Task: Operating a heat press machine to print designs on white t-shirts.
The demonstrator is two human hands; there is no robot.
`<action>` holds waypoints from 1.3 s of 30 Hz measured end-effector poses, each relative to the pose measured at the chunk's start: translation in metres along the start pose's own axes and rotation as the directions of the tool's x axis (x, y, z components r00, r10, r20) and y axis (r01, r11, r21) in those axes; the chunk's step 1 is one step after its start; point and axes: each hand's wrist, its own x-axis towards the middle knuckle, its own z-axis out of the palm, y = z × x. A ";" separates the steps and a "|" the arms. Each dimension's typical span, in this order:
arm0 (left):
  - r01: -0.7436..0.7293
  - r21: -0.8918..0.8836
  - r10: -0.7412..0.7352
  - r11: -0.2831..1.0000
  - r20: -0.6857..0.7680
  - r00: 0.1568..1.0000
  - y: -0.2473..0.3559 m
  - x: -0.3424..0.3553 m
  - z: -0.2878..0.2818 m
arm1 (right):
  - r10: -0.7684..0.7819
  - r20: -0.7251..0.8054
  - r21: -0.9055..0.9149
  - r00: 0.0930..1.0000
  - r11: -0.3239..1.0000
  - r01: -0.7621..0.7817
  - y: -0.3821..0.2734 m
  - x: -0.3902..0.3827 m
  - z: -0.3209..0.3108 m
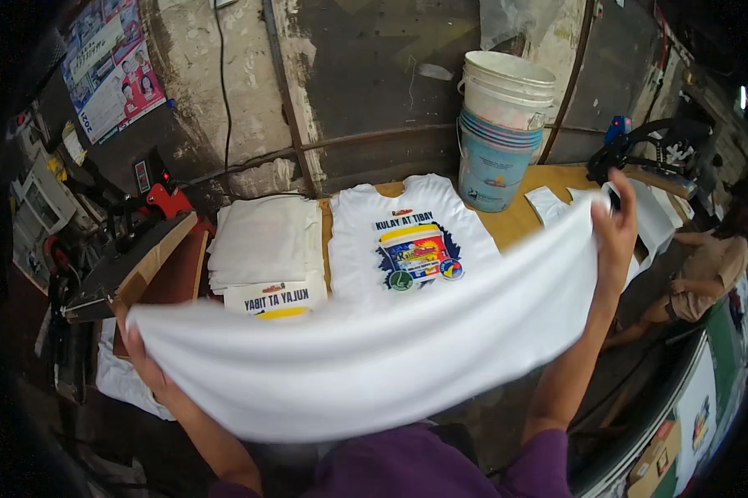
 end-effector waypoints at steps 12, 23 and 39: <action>0.882 -0.249 -0.772 0.399 0.429 0.470 -0.063 0.095 0.245 | 0.605 0.481 0.112 0.634 0.675 -0.729 0.187 0.146 0.049; 0.610 -0.357 -0.553 0.707 0.259 0.792 0.047 0.064 0.253 | 0.356 0.393 0.385 0.848 0.774 -0.503 0.150 0.146 -0.038; 0.827 0.279 -0.820 0.489 0.471 0.326 -0.094 -0.224 0.235 | 0.825 0.315 0.009 0.469 0.492 -0.871 0.350 -0.102 -0.104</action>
